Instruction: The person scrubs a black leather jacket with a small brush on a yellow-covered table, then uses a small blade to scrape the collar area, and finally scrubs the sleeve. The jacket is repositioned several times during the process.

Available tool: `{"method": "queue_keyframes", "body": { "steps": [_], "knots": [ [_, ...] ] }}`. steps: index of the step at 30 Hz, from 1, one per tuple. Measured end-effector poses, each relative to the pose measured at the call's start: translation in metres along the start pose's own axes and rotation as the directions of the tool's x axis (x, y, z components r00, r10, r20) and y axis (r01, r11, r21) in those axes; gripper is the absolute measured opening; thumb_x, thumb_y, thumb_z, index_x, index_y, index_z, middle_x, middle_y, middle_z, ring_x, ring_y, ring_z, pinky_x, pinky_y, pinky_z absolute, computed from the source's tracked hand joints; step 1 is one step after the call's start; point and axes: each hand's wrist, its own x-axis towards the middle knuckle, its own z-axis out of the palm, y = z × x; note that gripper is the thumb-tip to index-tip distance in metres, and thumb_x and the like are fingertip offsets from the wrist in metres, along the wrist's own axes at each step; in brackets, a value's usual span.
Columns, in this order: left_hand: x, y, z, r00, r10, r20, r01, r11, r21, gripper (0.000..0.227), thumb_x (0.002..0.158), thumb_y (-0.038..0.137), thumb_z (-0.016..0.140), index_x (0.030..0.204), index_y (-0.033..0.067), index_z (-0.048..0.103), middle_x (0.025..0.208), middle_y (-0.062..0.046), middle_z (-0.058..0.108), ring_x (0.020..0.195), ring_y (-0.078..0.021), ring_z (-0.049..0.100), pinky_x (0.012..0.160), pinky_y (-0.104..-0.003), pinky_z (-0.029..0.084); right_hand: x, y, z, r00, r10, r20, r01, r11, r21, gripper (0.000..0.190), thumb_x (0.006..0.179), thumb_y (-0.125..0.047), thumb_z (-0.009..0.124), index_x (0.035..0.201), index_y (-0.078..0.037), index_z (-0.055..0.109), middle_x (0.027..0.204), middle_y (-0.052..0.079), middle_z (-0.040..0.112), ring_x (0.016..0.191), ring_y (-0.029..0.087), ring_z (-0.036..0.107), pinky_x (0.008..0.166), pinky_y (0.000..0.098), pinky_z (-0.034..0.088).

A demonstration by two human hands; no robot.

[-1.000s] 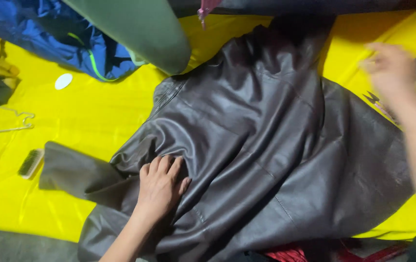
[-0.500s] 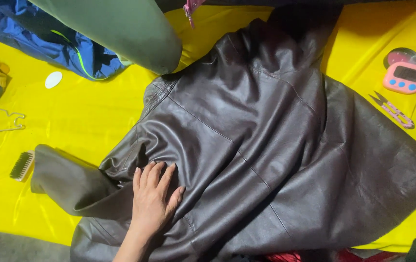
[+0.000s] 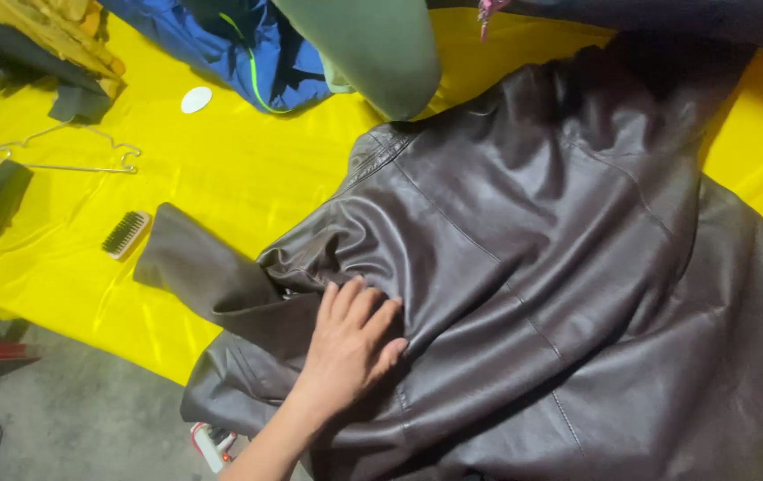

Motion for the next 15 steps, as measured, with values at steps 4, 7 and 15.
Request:
{"method": "queue_keyframes", "body": {
  "steps": [4,7,15],
  "knots": [
    [-0.008,0.015,-0.001,0.989,-0.101,0.111,0.094,0.993,0.066,0.049,0.091,0.044,0.068,0.131,0.0173,0.061,0.121,-0.010,0.056,0.096,-0.0325,0.054,0.069,-0.047,0.043,0.002,-0.061,0.052,0.994,-0.094,0.060,0.092,0.995,0.044,0.040,0.100,-0.002,0.060,0.140,-0.005,0.064,0.142,0.012,0.063,0.134,0.021,0.055,0.124,0.0362,0.033],
    [-0.006,0.019,-0.001,0.959,-0.214,0.187,0.199,0.975,0.096,0.058,0.089,0.050,0.070,0.136,0.0174,0.058,0.127,-0.016,0.053,0.093,-0.0368,0.052,0.068,-0.051,0.046,0.012,-0.127,0.133,0.909,-0.302,0.287,0.295,0.953,0.070,0.041,0.092,-0.011,0.064,0.132,-0.018,0.071,0.131,0.005,0.073,0.119,0.018,0.067,0.112,0.0279,0.040],
    [0.022,-0.011,-0.037,0.961,-0.199,0.193,0.156,0.964,0.216,0.080,0.079,0.052,0.078,0.137,0.0023,0.055,0.129,-0.019,0.054,0.133,-0.0409,0.042,0.101,-0.058,0.037,0.048,-0.181,0.249,0.833,-0.113,0.541,0.298,0.916,-0.267,0.052,0.100,-0.022,0.047,0.143,-0.049,0.057,0.111,-0.001,0.071,0.109,0.027,0.069,0.089,0.0416,0.051]
  ]
}}
